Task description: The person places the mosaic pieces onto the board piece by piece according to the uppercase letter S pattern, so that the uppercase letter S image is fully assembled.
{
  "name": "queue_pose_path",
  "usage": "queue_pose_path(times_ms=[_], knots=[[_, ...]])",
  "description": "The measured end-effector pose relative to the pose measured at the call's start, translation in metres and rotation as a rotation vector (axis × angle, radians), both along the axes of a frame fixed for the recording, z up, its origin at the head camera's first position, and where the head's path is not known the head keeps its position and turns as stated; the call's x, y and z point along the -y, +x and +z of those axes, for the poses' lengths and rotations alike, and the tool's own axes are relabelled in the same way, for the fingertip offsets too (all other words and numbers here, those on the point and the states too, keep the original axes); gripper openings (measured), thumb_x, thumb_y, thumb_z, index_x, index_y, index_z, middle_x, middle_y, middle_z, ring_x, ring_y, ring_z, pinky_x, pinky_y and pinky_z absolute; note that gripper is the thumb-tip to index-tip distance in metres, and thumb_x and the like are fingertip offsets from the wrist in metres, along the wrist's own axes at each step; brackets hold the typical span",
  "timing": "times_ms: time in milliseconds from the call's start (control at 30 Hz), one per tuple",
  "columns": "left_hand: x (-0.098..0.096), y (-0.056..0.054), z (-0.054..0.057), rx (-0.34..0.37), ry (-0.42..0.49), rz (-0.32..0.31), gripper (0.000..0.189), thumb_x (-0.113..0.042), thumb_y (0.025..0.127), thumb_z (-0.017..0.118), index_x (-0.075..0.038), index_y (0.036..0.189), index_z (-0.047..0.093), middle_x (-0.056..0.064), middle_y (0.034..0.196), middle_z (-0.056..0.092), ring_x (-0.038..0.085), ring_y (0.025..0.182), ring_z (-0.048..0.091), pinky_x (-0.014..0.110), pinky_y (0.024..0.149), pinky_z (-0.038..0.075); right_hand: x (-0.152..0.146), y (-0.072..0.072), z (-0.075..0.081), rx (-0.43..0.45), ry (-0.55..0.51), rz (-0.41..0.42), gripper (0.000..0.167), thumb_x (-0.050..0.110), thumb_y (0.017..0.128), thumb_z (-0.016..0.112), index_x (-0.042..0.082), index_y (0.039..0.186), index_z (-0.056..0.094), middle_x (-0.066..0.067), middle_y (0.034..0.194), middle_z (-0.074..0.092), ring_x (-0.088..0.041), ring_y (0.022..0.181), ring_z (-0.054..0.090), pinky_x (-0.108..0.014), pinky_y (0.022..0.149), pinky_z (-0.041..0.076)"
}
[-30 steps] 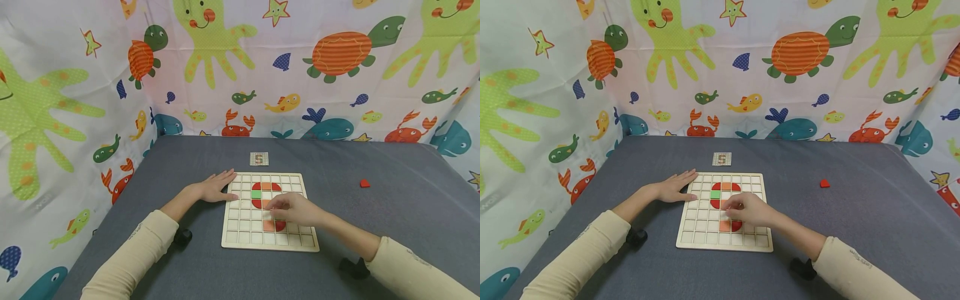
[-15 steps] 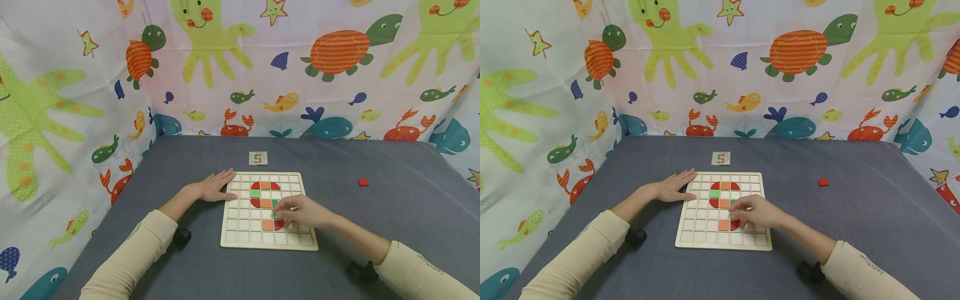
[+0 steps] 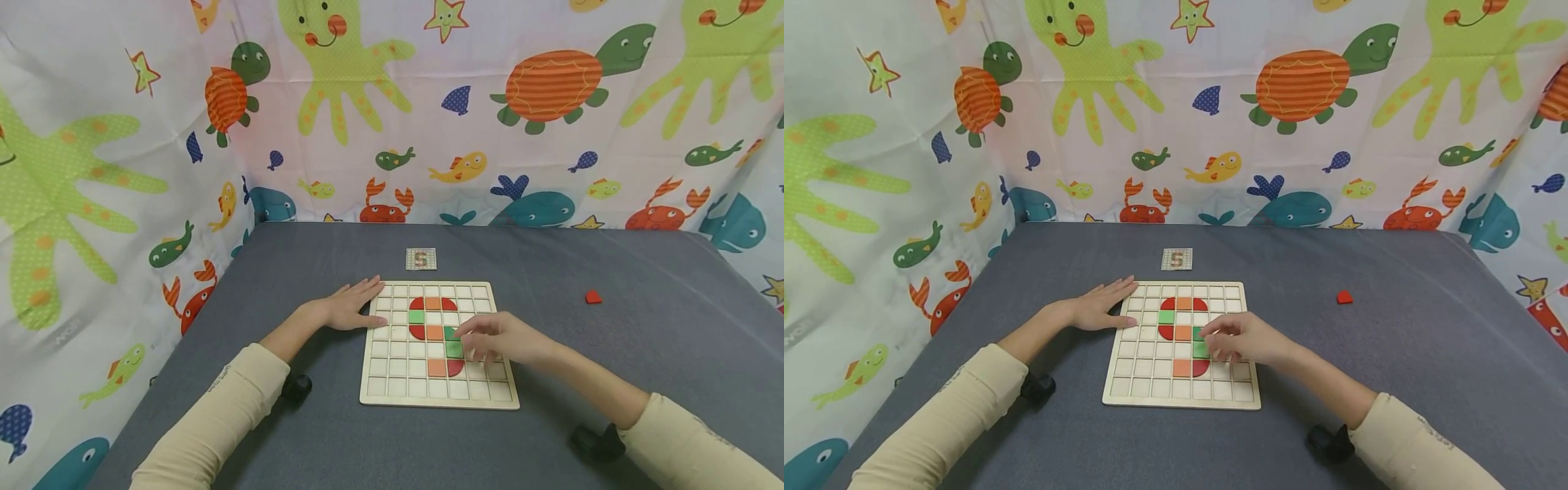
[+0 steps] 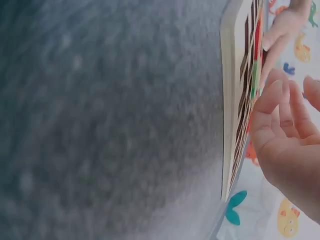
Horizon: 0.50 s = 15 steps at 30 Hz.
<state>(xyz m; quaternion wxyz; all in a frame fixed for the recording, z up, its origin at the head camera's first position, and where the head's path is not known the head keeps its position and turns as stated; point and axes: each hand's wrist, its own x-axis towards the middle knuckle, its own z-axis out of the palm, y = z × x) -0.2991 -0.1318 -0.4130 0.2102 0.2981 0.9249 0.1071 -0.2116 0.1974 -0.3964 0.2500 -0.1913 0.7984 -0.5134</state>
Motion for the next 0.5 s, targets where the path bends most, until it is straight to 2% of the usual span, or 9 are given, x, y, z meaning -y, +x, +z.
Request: queue_pose_path(times_ms=[167,267,500], knots=[[0.000,-0.001,-0.001,0.000,-0.010,0.014,0.089,-0.063,0.092,0.045,-0.017,0.155,0.002,0.000,0.159,-0.003,0.019,0.144,-0.003,0.046,0.114,0.001,-0.013,-0.005,0.002,0.088,-0.028,-0.052,0.042,0.026,0.097,0.058,-0.003,0.127,0.055,-0.014,0.100,0.062,-0.026,0.087,0.058,-0.034,0.073,0.051],[0.000,0.001,0.002,0.006,-0.005,0.015,0.087,-0.060,0.093,0.046,-0.016,0.155,0.003,0.002,0.159,-0.003,0.021,0.144,-0.002,0.047,0.113,0.002,-0.022,-0.007,0.005,0.124,-0.042,-0.077,0.046,0.029,0.099,0.055,-0.004,0.130,0.052,-0.015,0.105,0.060,-0.027,0.093,0.057,-0.034,0.079,0.050],[-0.001,0.004,0.006,0.001,0.003,0.006,0.087,-0.059,0.094,0.046,-0.013,0.155,0.004,0.004,0.159,-0.001,0.024,0.144,-0.001,0.049,0.113,0.003,-0.042,-0.013,0.008,0.175,-0.082,-0.142,0.054,0.034,0.101,0.049,-0.007,0.135,0.045,-0.019,0.108,0.057,-0.025,0.093,0.058,-0.029,0.078,0.051]])
